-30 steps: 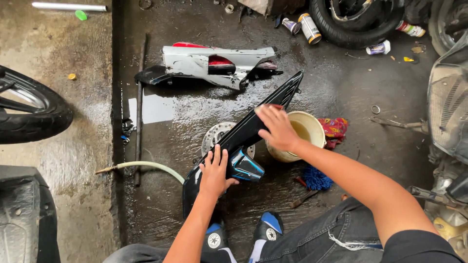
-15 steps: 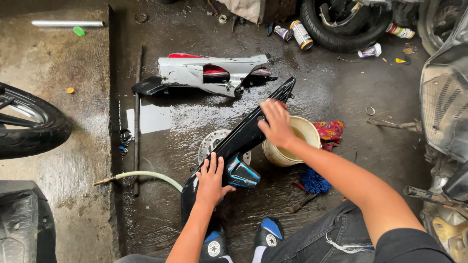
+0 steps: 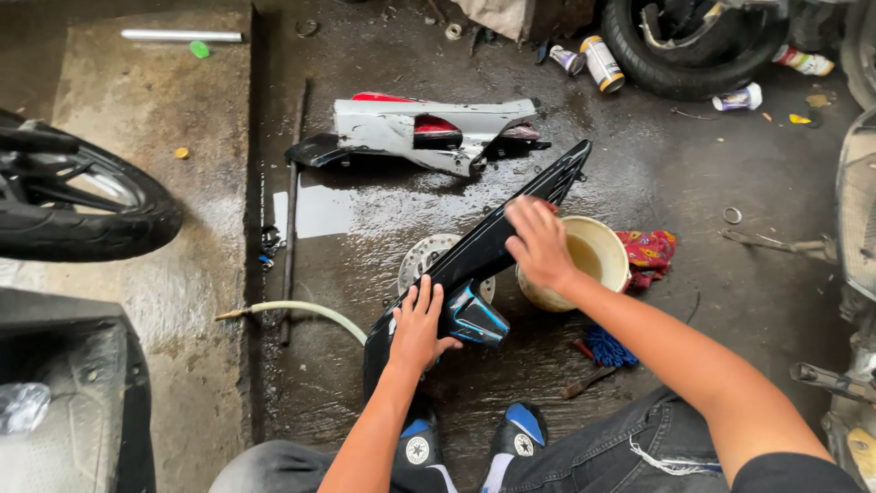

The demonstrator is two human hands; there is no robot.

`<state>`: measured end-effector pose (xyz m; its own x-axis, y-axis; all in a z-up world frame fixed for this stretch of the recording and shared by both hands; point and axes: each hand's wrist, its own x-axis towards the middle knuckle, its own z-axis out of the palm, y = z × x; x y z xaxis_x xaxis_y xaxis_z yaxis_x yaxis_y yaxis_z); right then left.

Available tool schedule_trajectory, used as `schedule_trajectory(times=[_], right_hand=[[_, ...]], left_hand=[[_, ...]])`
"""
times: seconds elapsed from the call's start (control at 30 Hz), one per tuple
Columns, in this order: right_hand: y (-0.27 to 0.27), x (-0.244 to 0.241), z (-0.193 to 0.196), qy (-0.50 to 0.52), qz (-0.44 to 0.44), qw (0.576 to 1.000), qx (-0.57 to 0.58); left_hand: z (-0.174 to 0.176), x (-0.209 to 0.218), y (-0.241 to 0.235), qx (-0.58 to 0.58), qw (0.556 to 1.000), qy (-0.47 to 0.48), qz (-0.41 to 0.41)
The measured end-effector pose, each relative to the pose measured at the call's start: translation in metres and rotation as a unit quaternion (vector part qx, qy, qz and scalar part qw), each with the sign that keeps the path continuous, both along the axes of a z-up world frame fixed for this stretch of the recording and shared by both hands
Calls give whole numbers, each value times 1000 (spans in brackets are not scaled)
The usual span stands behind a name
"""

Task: The person sits on the floor and sands a black motorcycle fairing with a red sanding block. They hold the fairing with one hand and rub the sanding block over its surface with the other, occasionally dipping the block into a bucket of water.

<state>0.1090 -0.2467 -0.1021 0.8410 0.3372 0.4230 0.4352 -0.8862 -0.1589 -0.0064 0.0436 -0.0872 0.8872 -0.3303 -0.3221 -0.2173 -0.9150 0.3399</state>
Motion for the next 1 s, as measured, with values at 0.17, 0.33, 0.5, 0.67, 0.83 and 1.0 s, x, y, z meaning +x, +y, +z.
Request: schedule_trajectory(times=[0.17,0.33,0.5,0.67,0.83,1.0], right_hand=[[50,-41,2,132,144,978,-75],[45,-44,17,180,194,959,-103],[18,-40,21,207,27,976,-57],[68,-57,1,157,84,980,-94],[98,-68,19,232,198,941,-148],[49,-37,12,-67,149,981,-105]], left_hand=[[-23,-2,-1,-34,999,-25,21],[-25,-6,-1,-102,990,-58,83],[7,-15,-1,-40,995,-77,58],[-12,-20,-6,-20,991,-100,84],[-38,-22,-6,-68,979,-154,117],[-14,-27,-6,-77,981,-125,124]])
